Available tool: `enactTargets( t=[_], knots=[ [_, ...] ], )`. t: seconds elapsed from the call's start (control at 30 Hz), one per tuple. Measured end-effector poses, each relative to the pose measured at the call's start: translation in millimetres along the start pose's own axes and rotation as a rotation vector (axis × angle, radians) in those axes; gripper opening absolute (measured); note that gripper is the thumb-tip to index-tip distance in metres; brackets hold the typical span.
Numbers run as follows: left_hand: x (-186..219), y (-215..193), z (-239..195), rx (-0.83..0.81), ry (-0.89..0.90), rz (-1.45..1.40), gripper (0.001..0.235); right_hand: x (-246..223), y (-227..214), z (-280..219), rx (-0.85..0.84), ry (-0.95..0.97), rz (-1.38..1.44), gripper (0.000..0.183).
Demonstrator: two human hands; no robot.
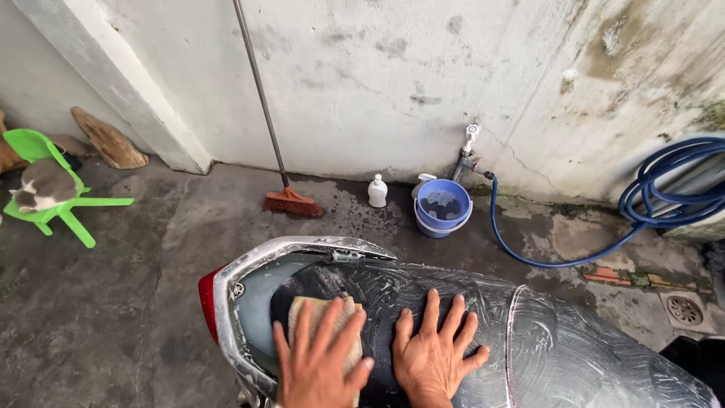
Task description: The person scrubs the seat of a motorcycle with a soapy sponge. They repeatedly wipe the surface of the seat, moving from the rear to the front and back again.
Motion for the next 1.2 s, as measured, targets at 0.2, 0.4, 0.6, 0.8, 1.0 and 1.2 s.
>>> enactTargets(
  t=[0.2,0.4,0.6,0.8,1.0,1.2],
  knots=[
    [-47.3,35.4,54.0,-0.580,-0.366,-0.149,0.069,-0.5,-4.3,-0.2,-0.114,0.034,-0.010,0.056],
    [-7.2,39.7,33.8,-0.307,0.139,-0.094,0.076,-0.1,2.5,2.8,-0.103,0.030,-0.036,0.055],
    [21.3,16.7,23.4,0.005,0.126,0.240,0.089,1.2,-0.3,-0.5,0.020,-0.003,0.031,0.055],
    [-2.9,64.3,60.2,-0.466,0.000,-0.184,0.070,4.5,9.2,2.0,-0.070,0.024,0.016,0.055],
    [34.9,27.3,39.7,-0.047,0.280,-0.027,0.078,10.9,10.1,-1.3,0.179,-0.037,0.108,0.054],
    [36.8,96.5,90.1,-0.535,0.093,-0.212,0.067,20.5,13.2,-0.1,0.189,-0.060,0.128,0.059]
  ],
)
Point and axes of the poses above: each hand's wrist, its own z-axis towards the middle knuckle, its own y-axis out of the palm, x = y × z, the point moved 8 cm from there along z, towards the middle knuckle, and after that the axes turned 10 degrees about y, right-handed, at the moved point
